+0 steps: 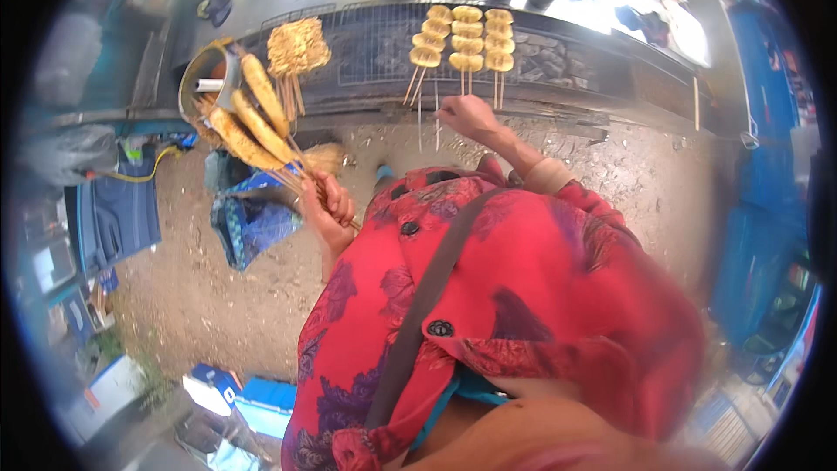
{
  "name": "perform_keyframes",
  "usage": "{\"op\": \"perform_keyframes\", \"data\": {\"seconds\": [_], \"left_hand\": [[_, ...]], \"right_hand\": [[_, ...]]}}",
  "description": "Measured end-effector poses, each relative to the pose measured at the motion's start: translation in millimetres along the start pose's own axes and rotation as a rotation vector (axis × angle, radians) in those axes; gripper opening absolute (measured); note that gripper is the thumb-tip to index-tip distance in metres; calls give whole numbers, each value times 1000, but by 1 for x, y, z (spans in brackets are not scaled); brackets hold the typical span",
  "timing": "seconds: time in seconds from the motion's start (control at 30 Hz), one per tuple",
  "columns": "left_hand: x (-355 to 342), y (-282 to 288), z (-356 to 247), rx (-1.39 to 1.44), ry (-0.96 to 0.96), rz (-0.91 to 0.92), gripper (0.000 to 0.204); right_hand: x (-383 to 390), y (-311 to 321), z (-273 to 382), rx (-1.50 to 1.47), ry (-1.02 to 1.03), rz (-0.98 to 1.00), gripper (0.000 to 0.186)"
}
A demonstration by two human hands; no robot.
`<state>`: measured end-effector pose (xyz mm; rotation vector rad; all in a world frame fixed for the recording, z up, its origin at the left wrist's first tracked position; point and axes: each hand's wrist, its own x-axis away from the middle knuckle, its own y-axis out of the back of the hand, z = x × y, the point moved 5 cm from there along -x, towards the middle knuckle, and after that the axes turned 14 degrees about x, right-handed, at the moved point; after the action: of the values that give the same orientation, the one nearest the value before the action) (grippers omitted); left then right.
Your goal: The person grills spiral-cut potatoes and round flatbreads on a charcoal grill. They rotate the skewers to ensure even cooking and sprinkle seasoning from a shaker onto the food.
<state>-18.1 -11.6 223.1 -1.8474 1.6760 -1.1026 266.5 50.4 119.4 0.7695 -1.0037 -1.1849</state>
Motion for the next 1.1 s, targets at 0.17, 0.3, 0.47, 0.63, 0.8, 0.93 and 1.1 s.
{"op": "perform_keyframes", "data": {"seconds": [0.17, 0.3, 0.47, 0.63, 0.8, 0.93, 1.1], "left_hand": [[-54, 46, 2, 184, 75, -275, 30], [-81, 35, -24, 46, 104, 56, 26], [-120, 56, -76, -44, 144, 98, 21], [-153, 80, -118, -56, 157, 166, 19], [-163, 86, -138, -64, 187, 146, 19], [-156, 95, -144, -41, 197, 78, 19], [-151, 105, -155, -90, 122, 160, 18]], "right_hand": [[-34, -21, 25, 44, -63, -42, 36], [-49, -25, 33, 90, -184, -50, 53], [-62, -19, 55, 163, -440, 74, 61], [-63, -23, 59, 147, -589, 12, 48], [-60, -29, 49, 45, -690, -34, 34], [-55, -29, 36, 72, -611, -122, 25], [-46, -13, 54, -316, -485, -78, 25]]}}
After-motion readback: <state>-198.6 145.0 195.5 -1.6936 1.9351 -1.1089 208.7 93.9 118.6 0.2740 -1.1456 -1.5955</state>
